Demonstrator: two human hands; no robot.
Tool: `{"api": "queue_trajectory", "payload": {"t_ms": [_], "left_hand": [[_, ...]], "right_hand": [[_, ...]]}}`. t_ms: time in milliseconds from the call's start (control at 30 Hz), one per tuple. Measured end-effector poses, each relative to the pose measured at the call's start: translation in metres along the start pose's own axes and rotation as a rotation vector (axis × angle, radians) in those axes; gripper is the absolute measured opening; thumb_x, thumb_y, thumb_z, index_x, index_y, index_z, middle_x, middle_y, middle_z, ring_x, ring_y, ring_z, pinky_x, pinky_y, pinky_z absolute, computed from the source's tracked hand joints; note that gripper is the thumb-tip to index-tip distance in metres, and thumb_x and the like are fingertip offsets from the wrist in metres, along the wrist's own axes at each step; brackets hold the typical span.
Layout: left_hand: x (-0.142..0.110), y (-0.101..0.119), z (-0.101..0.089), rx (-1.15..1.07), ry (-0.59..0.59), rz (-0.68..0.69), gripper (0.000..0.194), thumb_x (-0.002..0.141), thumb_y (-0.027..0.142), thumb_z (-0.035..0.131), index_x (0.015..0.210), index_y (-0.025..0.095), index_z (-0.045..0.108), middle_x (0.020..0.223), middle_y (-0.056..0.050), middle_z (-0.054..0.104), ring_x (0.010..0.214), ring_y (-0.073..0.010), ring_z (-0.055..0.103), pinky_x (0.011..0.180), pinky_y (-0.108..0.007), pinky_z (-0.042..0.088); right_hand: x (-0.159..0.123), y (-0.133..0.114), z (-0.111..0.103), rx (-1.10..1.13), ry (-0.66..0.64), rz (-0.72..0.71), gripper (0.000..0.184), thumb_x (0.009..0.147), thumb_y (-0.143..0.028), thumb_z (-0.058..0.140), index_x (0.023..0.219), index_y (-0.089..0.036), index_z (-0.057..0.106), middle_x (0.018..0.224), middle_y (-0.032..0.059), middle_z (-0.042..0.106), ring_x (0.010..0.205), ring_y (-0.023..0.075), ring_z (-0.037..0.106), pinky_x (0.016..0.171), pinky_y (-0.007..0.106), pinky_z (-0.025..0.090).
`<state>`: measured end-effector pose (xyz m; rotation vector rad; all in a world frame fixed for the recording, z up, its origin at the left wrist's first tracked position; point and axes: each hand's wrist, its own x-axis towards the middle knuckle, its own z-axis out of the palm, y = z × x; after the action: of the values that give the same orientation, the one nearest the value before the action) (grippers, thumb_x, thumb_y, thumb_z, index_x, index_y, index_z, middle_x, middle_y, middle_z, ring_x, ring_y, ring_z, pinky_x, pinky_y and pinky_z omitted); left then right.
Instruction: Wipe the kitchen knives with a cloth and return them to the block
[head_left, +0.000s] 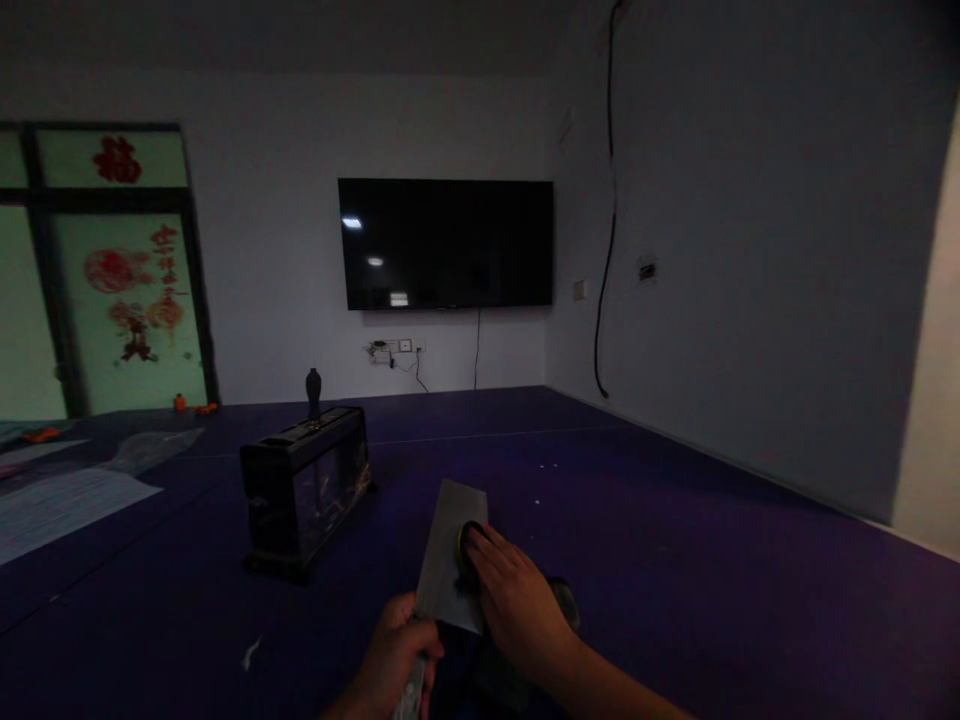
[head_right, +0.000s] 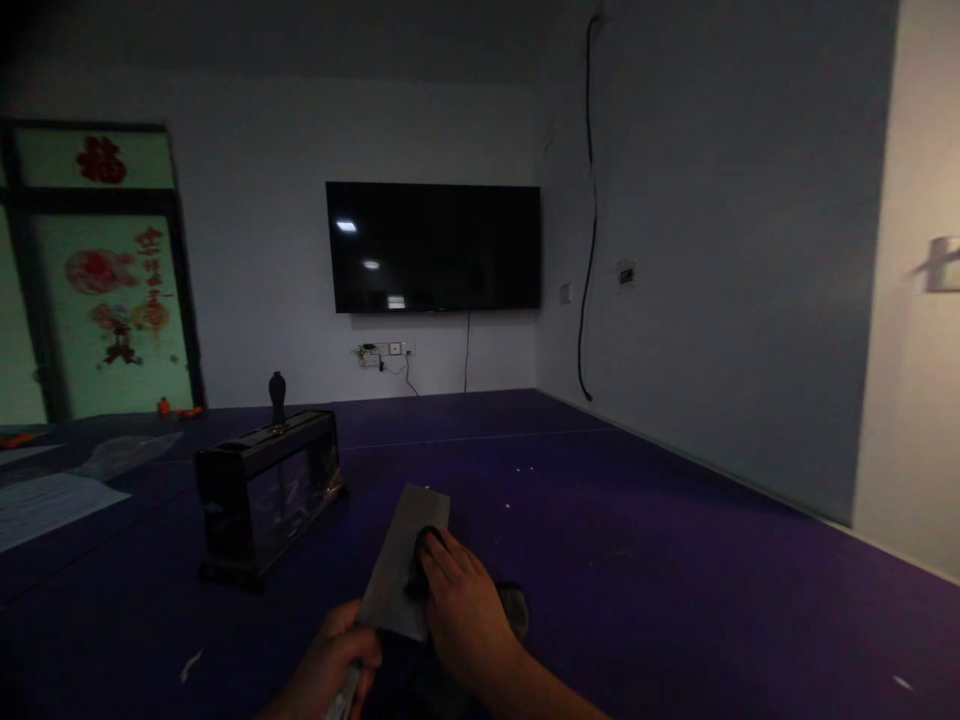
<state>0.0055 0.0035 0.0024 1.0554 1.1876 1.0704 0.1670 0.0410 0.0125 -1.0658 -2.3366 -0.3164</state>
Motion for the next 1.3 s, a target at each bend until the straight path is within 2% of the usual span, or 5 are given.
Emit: {"api": "queue_trajectory", "payload": {"t_ms": [267, 700, 967, 1200, 1300], "left_hand": [[0.003, -0.003, -0.003, 0.029, -0.001, -0.024, 0.025, 0.048, 0.022, 0.039, 0.072, 0.018, 0.046, 0.029, 0.007, 0.04, 0.021, -0.0086, 0.03, 0.026, -0.017, 0.023], [0.008, -0.005, -0.004, 0.208, -0.113, -0.105, 0.027, 0.048, 0.007, 0.043, 0.072, 0.017, 0.048, 0.035, 0.01, 0.042, 0.023, -0.0074, 0.034, 0.029, -0.018, 0.021], [-0.003, -0.005, 0.001, 0.183, -0.053, 0.008, 0.024, 0.047, 0.009, 0.04, 0.068, 0.016, 0.049, 0.04, 0.008, 0.044, 0.026, -0.0048, 0.033, 0.031, -0.016, 0.02], [-0.002, -0.002, 0.002, 0.214, -0.061, -0.028, 0.021, 0.047, 0.012, 0.041, 0.066, 0.016, 0.049, 0.033, 0.008, 0.04, 0.026, -0.0066, 0.032, 0.029, -0.016, 0.022], [-0.002, -0.003, 0.001, 0.139, -0.006, 0.011, 0.024, 0.049, 0.014, 0.042, 0.071, 0.016, 0.049, 0.035, 0.008, 0.041, 0.025, -0.0057, 0.031, 0.029, -0.016, 0.021]], "right_hand": [[-0.002, 0.003, 0.001, 0.022, -0.064, 0.011, 0.055, 0.071, -0.006, 0.037, 0.124, -0.012, 0.044, 0.133, 0.0085, 0.039, 0.125, 0.0218, 0.028, 0.098, 0.037, 0.032], [-0.001, 0.003, 0.002, 0.005, 0.01, -0.026, 0.061, 0.069, -0.002, 0.035, 0.129, -0.011, 0.037, 0.137, 0.0067, 0.033, 0.128, 0.0207, 0.021, 0.101, 0.038, 0.031], [-0.001, 0.003, 0.004, -0.024, 0.02, -0.025, 0.063, 0.067, 0.0, 0.035, 0.13, -0.011, 0.035, 0.137, 0.0068, 0.033, 0.128, 0.0219, 0.021, 0.099, 0.038, 0.033], [-0.001, 0.001, 0.003, -0.046, 0.033, -0.003, 0.058, 0.071, -0.002, 0.036, 0.128, -0.011, 0.039, 0.135, 0.0071, 0.036, 0.126, 0.0233, 0.026, 0.098, 0.038, 0.034], [-0.001, 0.002, 0.003, -0.032, 0.053, -0.003, 0.056, 0.072, -0.004, 0.037, 0.127, -0.013, 0.04, 0.134, 0.0075, 0.037, 0.125, 0.0235, 0.028, 0.096, 0.039, 0.036]]}}
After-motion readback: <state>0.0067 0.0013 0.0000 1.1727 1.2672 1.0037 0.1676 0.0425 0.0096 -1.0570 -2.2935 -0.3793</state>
